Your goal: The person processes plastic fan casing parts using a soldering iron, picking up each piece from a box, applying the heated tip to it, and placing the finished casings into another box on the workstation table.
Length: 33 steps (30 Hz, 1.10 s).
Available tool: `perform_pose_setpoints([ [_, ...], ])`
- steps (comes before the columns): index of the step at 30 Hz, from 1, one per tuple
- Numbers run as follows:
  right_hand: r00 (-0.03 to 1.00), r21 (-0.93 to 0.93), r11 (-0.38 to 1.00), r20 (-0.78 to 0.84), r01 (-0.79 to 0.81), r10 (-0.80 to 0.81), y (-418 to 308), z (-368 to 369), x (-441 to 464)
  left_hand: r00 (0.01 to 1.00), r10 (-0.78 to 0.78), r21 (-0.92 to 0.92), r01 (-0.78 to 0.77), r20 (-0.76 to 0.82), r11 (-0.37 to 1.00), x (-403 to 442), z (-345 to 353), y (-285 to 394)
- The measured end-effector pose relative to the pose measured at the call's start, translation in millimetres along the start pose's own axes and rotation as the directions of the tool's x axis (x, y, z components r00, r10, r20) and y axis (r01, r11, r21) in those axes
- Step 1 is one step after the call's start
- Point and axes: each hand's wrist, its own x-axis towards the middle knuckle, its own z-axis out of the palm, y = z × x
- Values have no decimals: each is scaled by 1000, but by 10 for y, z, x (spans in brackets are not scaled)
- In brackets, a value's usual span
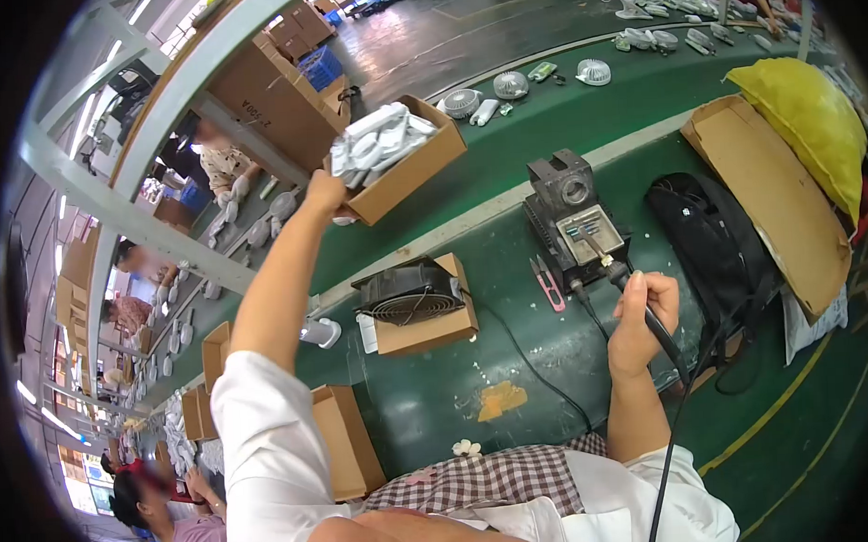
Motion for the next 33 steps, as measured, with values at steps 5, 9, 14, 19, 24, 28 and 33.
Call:
perform_pose_setpoints([
  [5,999,-77,997,29,-11,14,123,53,81,998,-64,123,64,-7,990,772,662,-623],
  [9,998,-107,992,22,-61,64,187,56,138,996,-49,384,75,-77,920,851,753,-778],
  [14,996,-87,993,19,-80,82,186,134,189,992,105,414,-64,-76,908,730,549,-688],
  [19,998,-111,993,20,-49,52,140,112,219,939,339,512,-321,61,797,-4,107,-282],
  [24,999,-109,994,31,-8,12,12,137,219,777,562,247,-626,283,740,-1328,-591,-74],
  [28,999,-4,1000,50,-3,3,-116,147,-12,735,650,348,-670,192,655,-2384,-1234,-194],
  [33,985,53,996,159,-72,62,-289,205,-392,913,408,391,-376,0,840,-3298,-1804,-812],
])
